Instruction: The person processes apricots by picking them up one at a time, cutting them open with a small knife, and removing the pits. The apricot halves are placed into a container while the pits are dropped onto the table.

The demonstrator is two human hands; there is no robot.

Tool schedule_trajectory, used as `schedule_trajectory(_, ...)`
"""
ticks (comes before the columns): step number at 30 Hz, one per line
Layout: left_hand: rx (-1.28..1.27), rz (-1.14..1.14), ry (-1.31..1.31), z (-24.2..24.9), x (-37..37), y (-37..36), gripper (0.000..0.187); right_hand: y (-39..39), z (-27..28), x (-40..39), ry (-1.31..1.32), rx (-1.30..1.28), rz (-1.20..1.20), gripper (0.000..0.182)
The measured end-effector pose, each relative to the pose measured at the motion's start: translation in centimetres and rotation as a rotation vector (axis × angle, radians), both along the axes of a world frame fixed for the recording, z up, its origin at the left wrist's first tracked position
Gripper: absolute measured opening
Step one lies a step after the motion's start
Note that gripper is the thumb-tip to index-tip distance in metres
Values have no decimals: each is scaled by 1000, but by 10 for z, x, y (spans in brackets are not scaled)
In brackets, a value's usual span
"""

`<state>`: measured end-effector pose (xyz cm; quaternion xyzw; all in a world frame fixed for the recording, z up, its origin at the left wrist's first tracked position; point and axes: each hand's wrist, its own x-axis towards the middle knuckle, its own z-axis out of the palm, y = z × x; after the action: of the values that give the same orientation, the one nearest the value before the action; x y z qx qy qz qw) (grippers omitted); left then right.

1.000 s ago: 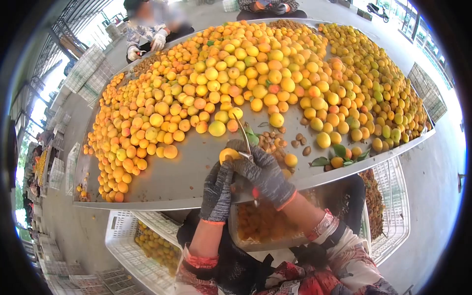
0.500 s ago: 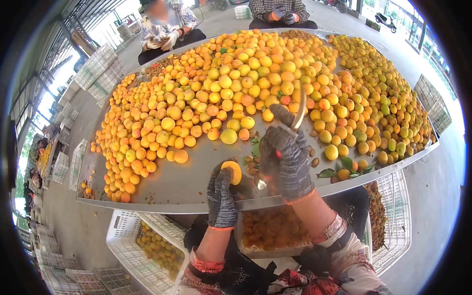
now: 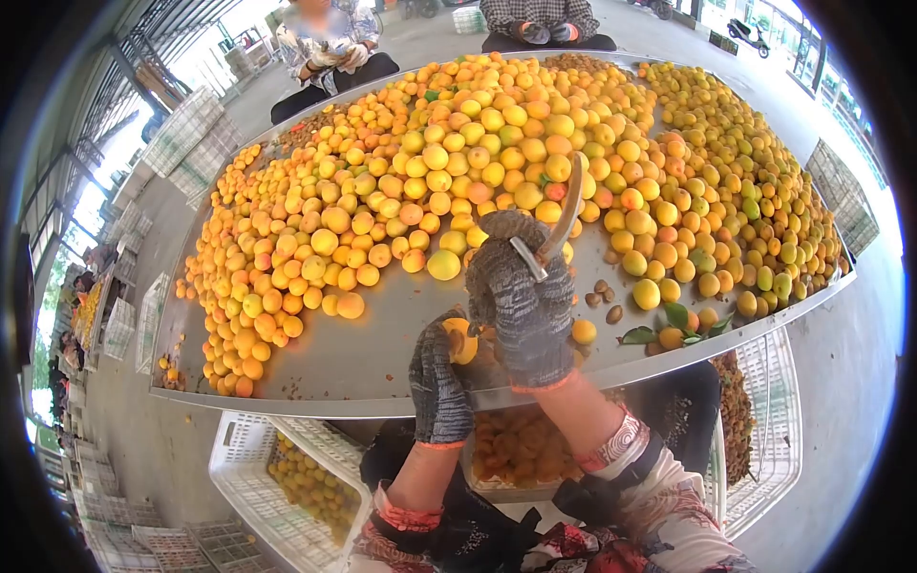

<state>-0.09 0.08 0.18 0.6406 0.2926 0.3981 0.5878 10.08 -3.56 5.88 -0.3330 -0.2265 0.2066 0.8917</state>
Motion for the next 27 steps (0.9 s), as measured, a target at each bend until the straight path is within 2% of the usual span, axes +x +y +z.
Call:
schedule_trajectory(2,-64,4,-26,-1,2,-2,34,0,0,0,-22,51,91,32)
schedule_trajectory(4,-87,31,-32,-6,5,-4,35,7,4,-6,66,-9,-79,23)
schedule_trajectory(7,-67,49,-36,-14,8,-3,36,8,-1,-3,147,-27,-143,22)
schedule_trajectory(9,-24,38,-34,-14,9,-3,37,6,4,-5,130,-69,-149,22)
schedule_trajectory(11,-90,48,-97,-12,13,-5,38,8,6,-4,113,-108,-157,21)
schedule_trajectory(13,-51,75,-82,-5,15,-9,38,11,2,-3,201,-11,-143,20)
schedule_trajectory(15,-11,105,-70,-3,16,-10,38,11,3,-1,277,-19,-143,17)
schedule_trajectory(17,-494,46,-326,-5,18,-10,38,13,1,2,355,-28,-142,15)
schedule_trajectory(19,-482,53,-324,-17,20,-8,35,14,-4,6,398,40,-63,8)
schedule_trajectory(21,-463,64,-327,-22,19,-6,32,17,-2,8,349,-27,8,8)
schedule_trajectory(23,-169,89,-164,-22,18,-5,31,20,-2,16,259,-90,194,11)
schedule_trajectory(24,-171,85,-165,-20,18,-4,31,21,-1,17,258,-91,189,11)
schedule_trajectory(27,-113,36,-59,-18,13,-2,29,22,3,17,95,-132,439,21)
